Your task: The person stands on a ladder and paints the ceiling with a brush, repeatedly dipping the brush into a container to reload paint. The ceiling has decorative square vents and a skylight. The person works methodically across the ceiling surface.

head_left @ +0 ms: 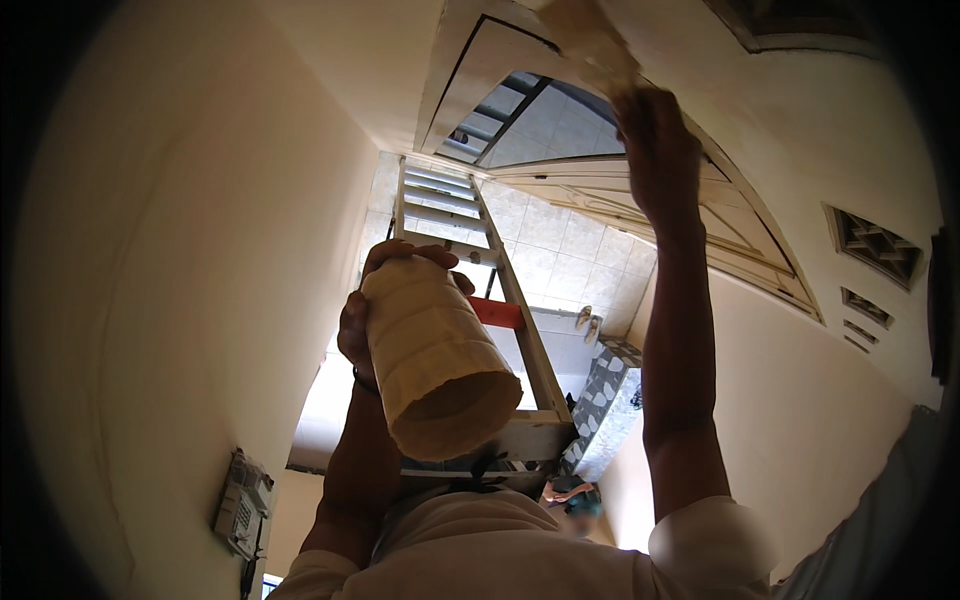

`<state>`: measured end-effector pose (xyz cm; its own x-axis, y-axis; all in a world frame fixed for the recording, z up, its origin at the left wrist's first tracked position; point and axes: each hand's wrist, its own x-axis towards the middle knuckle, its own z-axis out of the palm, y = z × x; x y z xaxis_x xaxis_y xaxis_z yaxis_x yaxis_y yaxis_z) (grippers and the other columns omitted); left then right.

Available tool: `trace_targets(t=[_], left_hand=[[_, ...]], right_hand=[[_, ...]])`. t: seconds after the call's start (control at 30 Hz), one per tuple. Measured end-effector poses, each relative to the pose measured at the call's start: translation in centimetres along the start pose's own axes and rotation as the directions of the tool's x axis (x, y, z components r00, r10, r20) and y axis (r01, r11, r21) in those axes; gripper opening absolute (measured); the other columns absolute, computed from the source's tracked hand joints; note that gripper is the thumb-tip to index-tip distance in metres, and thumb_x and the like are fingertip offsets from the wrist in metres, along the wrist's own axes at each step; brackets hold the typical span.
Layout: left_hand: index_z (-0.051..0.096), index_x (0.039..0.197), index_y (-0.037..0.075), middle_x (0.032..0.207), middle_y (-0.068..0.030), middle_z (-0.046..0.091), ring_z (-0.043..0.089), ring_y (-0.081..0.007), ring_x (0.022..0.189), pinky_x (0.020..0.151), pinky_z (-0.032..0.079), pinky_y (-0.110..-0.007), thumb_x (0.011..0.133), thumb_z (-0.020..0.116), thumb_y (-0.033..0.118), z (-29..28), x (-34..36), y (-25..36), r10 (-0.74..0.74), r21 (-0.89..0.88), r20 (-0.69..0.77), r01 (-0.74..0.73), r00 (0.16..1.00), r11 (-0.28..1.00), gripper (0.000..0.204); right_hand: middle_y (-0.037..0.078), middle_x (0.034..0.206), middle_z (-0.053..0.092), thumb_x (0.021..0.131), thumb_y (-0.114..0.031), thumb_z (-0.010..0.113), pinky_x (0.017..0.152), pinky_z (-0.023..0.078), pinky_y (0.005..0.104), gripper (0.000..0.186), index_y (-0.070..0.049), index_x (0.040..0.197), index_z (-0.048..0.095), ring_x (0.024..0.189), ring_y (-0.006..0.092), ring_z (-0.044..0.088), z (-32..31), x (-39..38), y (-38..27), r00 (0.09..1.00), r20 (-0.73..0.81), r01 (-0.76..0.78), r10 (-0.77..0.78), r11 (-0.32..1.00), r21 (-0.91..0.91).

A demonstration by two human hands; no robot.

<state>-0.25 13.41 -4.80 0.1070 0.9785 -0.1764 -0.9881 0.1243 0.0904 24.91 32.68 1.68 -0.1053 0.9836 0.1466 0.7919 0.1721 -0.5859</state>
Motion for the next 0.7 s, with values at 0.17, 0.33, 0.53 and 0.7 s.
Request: trace_targets(t=[0.17, 0.33, 0.53, 0.7], left_hand=[[0.050, 0.139, 0.010, 0.130, -0.0285, 0.058, 0.065, -0.0435, 0.110, 0.081, 0.064, -0.052, 0.090, 0.068, 0.056, 0.3, 0.0, -0.1, -0.010, -0.024, 0.006, 0.011, 1.000, 1.000, 0.070], [0.052, 0.139, 0.010, 0.129, -0.0276, 0.059, 0.065, -0.0414, 0.109, 0.081, 0.064, -0.050, 0.088, 0.070, 0.057, 0.6, 0.0, -0.2, -0.003, 0.007, -0.039, 0.003, 0.999, 1.000, 0.071], [0.053, 0.138, 0.011, 0.128, -0.0276, 0.060, 0.066, -0.0417, 0.109, 0.083, 0.064, -0.050, 0.088, 0.070, 0.054, 0.5, 0.2, -0.1, -0.019, 0.025, -0.031, 0.020, 0.999, 0.999, 0.068], [0.052, 0.140, 0.012, 0.131, -0.0283, 0.059, 0.065, -0.0423, 0.111, 0.085, 0.064, -0.051, 0.088, 0.071, 0.053, 0.6, 0.1, 0.0, -0.045, -0.009, -0.011, 0.045, 0.999, 0.999, 0.068]], right_hand=[[0.016, 0.089, 0.074, 0.104, -0.034, 0.060, 0.070, 0.056, 0.0460, 0.026, -0.008, 0.108, 0.062, 0.078, 0.0379, 0.073, 1.9, 2.9, -0.1, 0.988, -0.094, 0.096, -0.118, 0.973, -0.210], [0.017, 0.088, 0.075, 0.102, -0.042, 0.061, 0.076, 0.056, 0.0472, 0.033, -0.009, 0.107, 0.065, 0.086, 0.0376, 0.074, -0.5, 0.5, 3.0, 0.969, -0.202, -0.187, 0.140, 0.952, -0.242], [0.016, 0.084, 0.073, 0.102, -0.043, 0.063, 0.074, 0.054, 0.0459, 0.036, -0.008, 0.105, 0.064, 0.079, 0.0348, 0.073, -2.8, -1.3, 6.2, 0.961, -0.229, -0.217, 0.157, 0.940, -0.263], [0.015, 0.082, 0.072, 0.102, -0.044, 0.063, 0.072, 0.053, 0.0458, 0.037, -0.007, 0.105, 0.064, 0.077, 0.0343, 0.072, -3.4, -2.3, 7.6, 0.935, -0.267, -0.298, 0.232, 0.923, -0.241]])
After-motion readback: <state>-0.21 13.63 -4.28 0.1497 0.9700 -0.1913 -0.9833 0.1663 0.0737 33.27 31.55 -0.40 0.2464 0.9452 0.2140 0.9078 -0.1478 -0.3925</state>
